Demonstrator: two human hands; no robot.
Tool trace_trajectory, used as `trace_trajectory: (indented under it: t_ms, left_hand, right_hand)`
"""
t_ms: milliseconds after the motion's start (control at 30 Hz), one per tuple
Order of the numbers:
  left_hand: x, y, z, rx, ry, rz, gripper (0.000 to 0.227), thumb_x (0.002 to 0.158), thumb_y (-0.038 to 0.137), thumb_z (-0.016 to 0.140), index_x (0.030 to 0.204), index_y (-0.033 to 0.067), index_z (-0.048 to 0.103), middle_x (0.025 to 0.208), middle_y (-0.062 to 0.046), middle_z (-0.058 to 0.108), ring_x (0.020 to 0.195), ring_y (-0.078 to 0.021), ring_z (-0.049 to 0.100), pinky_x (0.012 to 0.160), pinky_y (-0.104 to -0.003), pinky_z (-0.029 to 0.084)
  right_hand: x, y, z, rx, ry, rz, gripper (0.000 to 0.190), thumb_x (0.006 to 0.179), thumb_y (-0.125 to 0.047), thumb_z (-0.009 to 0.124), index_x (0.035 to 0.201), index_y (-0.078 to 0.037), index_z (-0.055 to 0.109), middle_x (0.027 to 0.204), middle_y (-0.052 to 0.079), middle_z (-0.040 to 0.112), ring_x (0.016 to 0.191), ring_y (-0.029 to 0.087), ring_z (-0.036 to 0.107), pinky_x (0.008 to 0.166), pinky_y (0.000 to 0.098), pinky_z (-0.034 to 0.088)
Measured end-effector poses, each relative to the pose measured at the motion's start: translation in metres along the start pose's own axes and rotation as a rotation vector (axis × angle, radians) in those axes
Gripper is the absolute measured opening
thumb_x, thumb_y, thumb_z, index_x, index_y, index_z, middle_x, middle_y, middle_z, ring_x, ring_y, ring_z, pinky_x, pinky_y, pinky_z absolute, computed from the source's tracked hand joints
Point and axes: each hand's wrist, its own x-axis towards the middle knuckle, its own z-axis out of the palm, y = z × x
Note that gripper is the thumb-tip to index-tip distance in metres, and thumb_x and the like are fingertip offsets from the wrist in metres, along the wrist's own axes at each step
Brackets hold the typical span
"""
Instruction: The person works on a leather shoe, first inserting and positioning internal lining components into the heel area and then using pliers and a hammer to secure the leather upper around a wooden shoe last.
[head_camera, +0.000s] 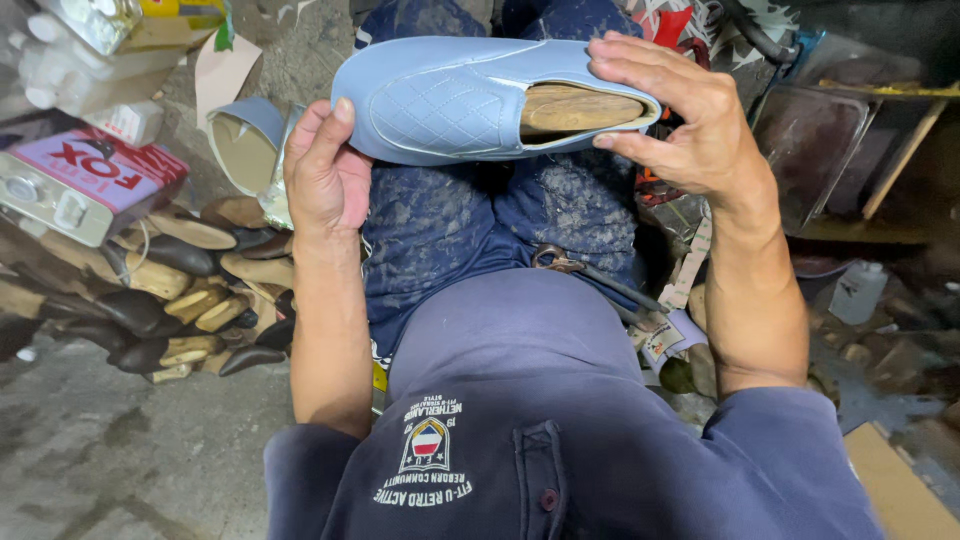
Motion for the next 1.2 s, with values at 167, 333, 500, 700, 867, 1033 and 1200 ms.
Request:
trace_trajectory:
  t_ms: [167,333,500,700,867,1033,1200]
  left_hand:
    - [0.005,-0.004,-0.007,-0.033,0.025,0.005,0.008,0.089,0.007,0.077,0.088,0.0075,0.068,0.093,-0.012,0.074,0.092,-0.021,0.068,0.091,-0.037,0.058]
    - [0.007,-0.004,-0.011,-0.021,0.058,-0.018,0.011,0.088,0.007,0.078,0.088,0.01,0.067,0.095,-0.01,0.073,0.092,-0.0205,0.069,0.086,-0.04,0.061]
    - [0.003,-0.001,-0.007,0.0,0.032,-0.012,0.013,0.089,0.01,0.078,0.087,0.0114,0.066,0.095,-0.007,0.072,0.093,-0.0183,0.068,0.086,-0.039,0.061]
    - [0.01,-0.014,-0.014,-0.041,0.06,0.062,0.011,0.086,0.007,0.079,0.087,0.0086,0.068,0.089,-0.01,0.072,0.089,-0.0198,0.067,0.087,-0.035,0.057]
    - [0.006,-0.009,-0.001,-0.058,-0.022,0.063,0.013,0.083,0.011,0.082,0.084,0.0075,0.069,0.081,-0.005,0.071,0.08,-0.0147,0.063,0.077,-0.029,0.049]
    - [-0.005,0.005,0.007,0.02,-0.036,0.031,0.019,0.085,0.02,0.079,0.077,0.0125,0.064,0.07,0.003,0.056,0.069,-0.0121,0.054,0.063,-0.032,0.05]
    - [-0.006,0.006,0.009,-0.001,-0.069,0.053,0.023,0.086,0.019,0.078,0.074,0.0138,0.06,0.069,0.005,0.052,0.066,-0.0094,0.05,0.061,-0.029,0.051]
  right_hand:
    - [0.0,0.0,-0.002,0.017,-0.003,-0.04,0.055,0.096,-0.006,0.081,0.142,0.011,0.054,0.146,0.032,0.055,0.142,0.049,0.053,0.129,0.0587,0.039]
    - [-0.011,-0.015,0.006,0.044,0.099,0.106,0.057,0.107,-0.029,0.057,0.148,0.009,0.046,0.151,0.03,0.051,0.145,0.041,0.05,0.126,0.0482,0.04]
    - [-0.011,-0.018,0.032,-0.013,0.36,0.129,0.047,0.117,-0.028,0.039,0.13,0.01,0.063,0.136,0.033,0.061,0.129,0.044,0.063,0.114,0.0483,0.051]
    - [-0.006,-0.016,0.039,-0.092,0.421,0.105,0.052,0.117,-0.027,0.037,0.12,0.015,0.068,0.124,0.034,0.067,0.118,0.044,0.067,0.107,0.0472,0.052]
    - [-0.009,-0.01,0.043,-0.066,0.409,0.162,0.045,0.116,-0.023,0.043,0.123,0.015,0.066,0.128,0.035,0.065,0.125,0.044,0.063,0.113,0.0499,0.048]
    - [-0.001,-0.02,0.048,-0.075,0.399,0.123,0.046,0.118,-0.025,0.043,0.126,0.015,0.063,0.127,0.035,0.065,0.125,0.044,0.063,0.112,0.0509,0.051]
    - [-0.003,-0.015,0.052,-0.035,0.431,0.139,0.046,0.116,-0.027,0.045,0.126,0.015,0.062,0.126,0.035,0.064,0.122,0.042,0.064,0.111,0.0491,0.052]
